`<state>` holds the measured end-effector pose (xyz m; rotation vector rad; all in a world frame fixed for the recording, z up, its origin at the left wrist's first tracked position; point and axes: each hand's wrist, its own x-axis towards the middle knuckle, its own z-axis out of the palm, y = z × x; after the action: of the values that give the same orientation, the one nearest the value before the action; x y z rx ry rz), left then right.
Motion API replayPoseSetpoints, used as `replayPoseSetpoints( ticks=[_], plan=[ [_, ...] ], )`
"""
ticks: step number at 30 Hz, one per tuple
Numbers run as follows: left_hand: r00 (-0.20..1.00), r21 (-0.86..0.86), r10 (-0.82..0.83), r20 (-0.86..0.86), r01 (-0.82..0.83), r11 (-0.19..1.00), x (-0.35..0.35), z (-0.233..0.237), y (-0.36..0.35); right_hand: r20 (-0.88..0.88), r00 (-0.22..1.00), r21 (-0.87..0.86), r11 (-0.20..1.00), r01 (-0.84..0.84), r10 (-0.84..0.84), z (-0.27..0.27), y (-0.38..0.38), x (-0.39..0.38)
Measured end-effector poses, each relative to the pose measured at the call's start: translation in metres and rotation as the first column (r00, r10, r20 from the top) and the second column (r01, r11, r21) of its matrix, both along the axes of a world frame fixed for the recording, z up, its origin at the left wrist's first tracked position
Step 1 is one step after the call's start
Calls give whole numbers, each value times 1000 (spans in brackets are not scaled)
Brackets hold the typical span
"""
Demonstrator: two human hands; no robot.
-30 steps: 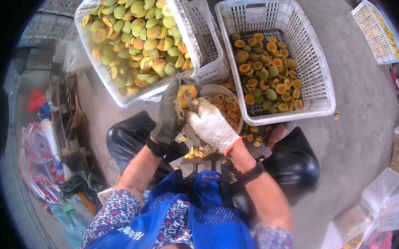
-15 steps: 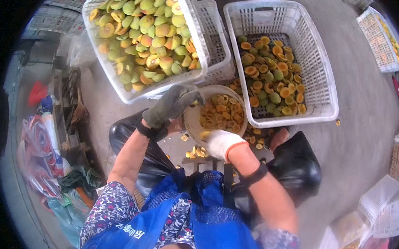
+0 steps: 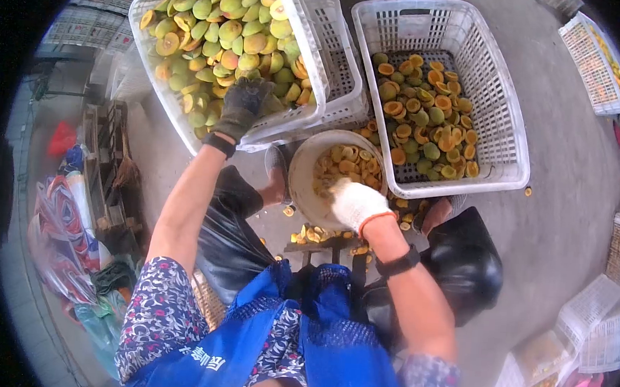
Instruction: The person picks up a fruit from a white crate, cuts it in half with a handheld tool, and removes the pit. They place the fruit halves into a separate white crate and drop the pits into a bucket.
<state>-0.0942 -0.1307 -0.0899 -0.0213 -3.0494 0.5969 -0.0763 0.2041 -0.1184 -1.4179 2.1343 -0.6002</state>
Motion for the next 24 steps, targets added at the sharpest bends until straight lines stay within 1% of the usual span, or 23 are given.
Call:
replayPoseSetpoints(
  ticks=[1, 2, 3, 4, 5, 6, 7, 8, 9, 10, 11, 12, 13, 14, 16, 17, 18, 19, 20, 21, 22, 23, 24],
  plan=[
    [1000, 5, 0, 5, 0, 1000, 4, -4, -7, 1, 998, 138, 989, 55, -56, -6, 6, -4],
    [999, 81, -6, 36, 3, 997, 4, 6, -5, -9, 994, 274, 956, 107, -108, 10, 7, -13],
    [998, 155, -14, 62, 4, 988, 5, 12, -5, -109, 983, 147, 975, 166, -151, 2, 10, -20],
    [998, 156, -12, 60, 2, 988, 10, 7, -8, -197, 968, 26, 986, 165, -157, -28, 12, -28],
    [1000, 191, -14, 23, 9, 982, 16, -2, -13, -238, 961, -42, 990, 133, -139, -10, 13, -32],
    [1000, 222, -18, -14, 21, 975, 17, 3, -9, -280, 951, -111, 989, 101, -128, 12, 13, -36],
    [992, 326, 95, 80, -116, 938, 18, 10, -6, -288, 948, -120, 987, 105, -136, 17, 11, -38],
    [987, 543, 145, 70, -159, 825, 18, 17, -1, -389, 919, -140, 990, 10, -64, 21, 9, -37],
    [967, 780, 207, 148, -243, 577, 21, 33, 12, -483, 876, -145, 985, -90, 9, 25, 6, -34],
    [941, 920, 237, 240, -299, 255, 24, 52, 27, -484, 875, -150, 985, -90, 6, 30, 3, -33],
    [932, 954, 206, 299, -283, -104, 29, 63, 38, -429, 901, -249, 967, -49, -65, 37, 0, -32],
    [926, 858, 153, 345, -245, -452, 36, 71, 50, -365, 922, -340, 940, -2, -130, 43, -3, -30],
    [954, 742, 69, 293, -181, -645, 42, 77, 64, -280, 936, -412, 907, 84, -214, 46, -7, -27],
    [954, 741, 67, 291, -181, -646, 47, 79, 75, -282, 935, -410, 908, 85, -215, 48, -10, -25],
    [972, 576, 30, 235, -114, -809, 54, 79, 97, -319, 899, -555, 828, 80, -300, 52, -13, -21],
    [968, 583, 55, 244, -101, -806, 57, 83, 109, -194, 944, -463, 873, 152, -267, 59, -14, -20],
    [968, 581, 54, 245, -102, -807, 59, 81, 114, -193, 944, -460, 875, 152, -266, 67, -16, -20],
    [972, 550, 49, 231, -89, -831, 61, 78, 117, 275, 895, -362, 824, 436, -352, 77, -20, -20],
    [975, 517, 45, 217, -76, -853, 62, 78, 122, 668, 627, -142, 759, 636, -401, 84, -22, -20],
    [974, 494, 38, 223, -79, -866, 63, 85, 130, 666, 628, -140, 759, 636, -402, 89, -22, -21],
    [974, 492, 37, 222, -79, -867, 65, 85, 134, 674, 603, -114, 747, 655, -427, 94, -22, -21],
    [969, 532, 71, 235, -68, -844, 67, 85, 138, 681, 578, -89, 733, 674, -449, 96, -22, -21],
    [964, 574, 106, 245, -56, -817, 67, 85, 139, 680, 581, -91, 735, 672, -448, 92, -21, -21]
  ],
)
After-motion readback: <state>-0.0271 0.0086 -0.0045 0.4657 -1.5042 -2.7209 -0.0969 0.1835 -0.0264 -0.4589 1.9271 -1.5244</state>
